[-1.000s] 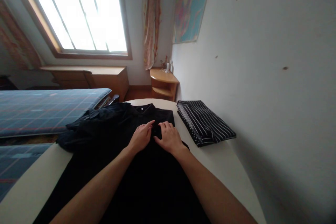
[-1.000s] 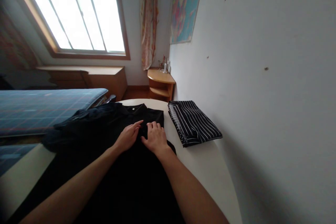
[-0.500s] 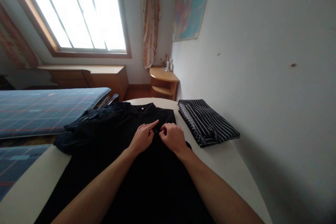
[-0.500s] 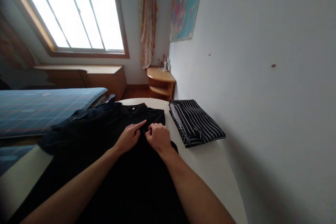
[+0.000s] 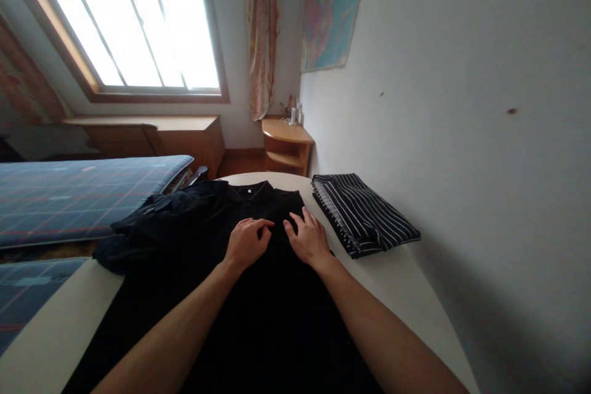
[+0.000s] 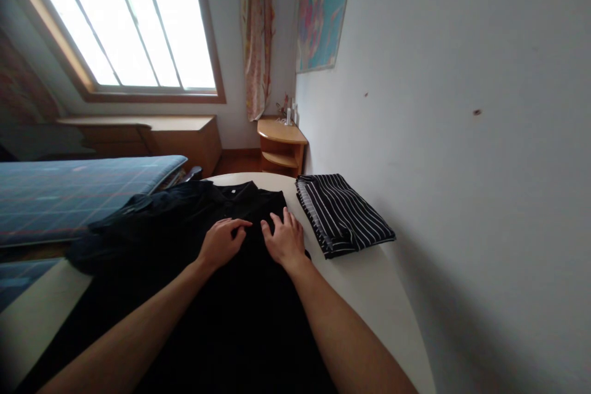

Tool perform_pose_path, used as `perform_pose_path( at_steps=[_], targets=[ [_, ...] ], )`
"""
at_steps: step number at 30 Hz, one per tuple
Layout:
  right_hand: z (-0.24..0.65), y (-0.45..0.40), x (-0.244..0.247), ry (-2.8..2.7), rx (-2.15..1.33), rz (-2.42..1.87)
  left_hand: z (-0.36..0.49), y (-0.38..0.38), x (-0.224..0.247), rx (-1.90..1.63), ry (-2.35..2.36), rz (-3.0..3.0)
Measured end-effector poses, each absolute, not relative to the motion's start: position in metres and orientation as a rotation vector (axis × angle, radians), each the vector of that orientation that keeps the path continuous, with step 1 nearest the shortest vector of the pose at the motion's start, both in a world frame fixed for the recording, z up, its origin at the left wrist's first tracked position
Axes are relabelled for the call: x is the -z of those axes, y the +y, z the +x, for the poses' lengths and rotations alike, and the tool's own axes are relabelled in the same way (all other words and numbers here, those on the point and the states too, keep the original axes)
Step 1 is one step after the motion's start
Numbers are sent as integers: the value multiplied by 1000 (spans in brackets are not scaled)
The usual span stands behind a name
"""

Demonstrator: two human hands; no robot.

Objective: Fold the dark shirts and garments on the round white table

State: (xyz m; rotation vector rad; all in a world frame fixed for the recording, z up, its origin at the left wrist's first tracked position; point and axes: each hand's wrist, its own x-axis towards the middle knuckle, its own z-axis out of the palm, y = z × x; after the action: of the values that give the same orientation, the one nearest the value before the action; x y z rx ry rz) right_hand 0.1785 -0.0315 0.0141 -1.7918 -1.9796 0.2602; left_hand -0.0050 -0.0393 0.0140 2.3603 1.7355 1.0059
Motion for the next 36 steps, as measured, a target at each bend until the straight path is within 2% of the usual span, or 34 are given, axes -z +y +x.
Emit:
perform_pose_path(
  at_steps=[6,15,27,36],
  targets=[
    [188,-25,-16,-2049,-312,-1782,-5,-39,-9,-985,1747,2436],
    [188,-17,-17,-2132,-355,-1759,-3,-37,-3,-753,1723,2513],
    [161,76,-60,-2019,-325,-2116,-1,-40,-9,-768,1675,2513],
    [147,116,-75,-2042,-175,-2305,4,-42,-14,-808,1683,2512]
  ],
)
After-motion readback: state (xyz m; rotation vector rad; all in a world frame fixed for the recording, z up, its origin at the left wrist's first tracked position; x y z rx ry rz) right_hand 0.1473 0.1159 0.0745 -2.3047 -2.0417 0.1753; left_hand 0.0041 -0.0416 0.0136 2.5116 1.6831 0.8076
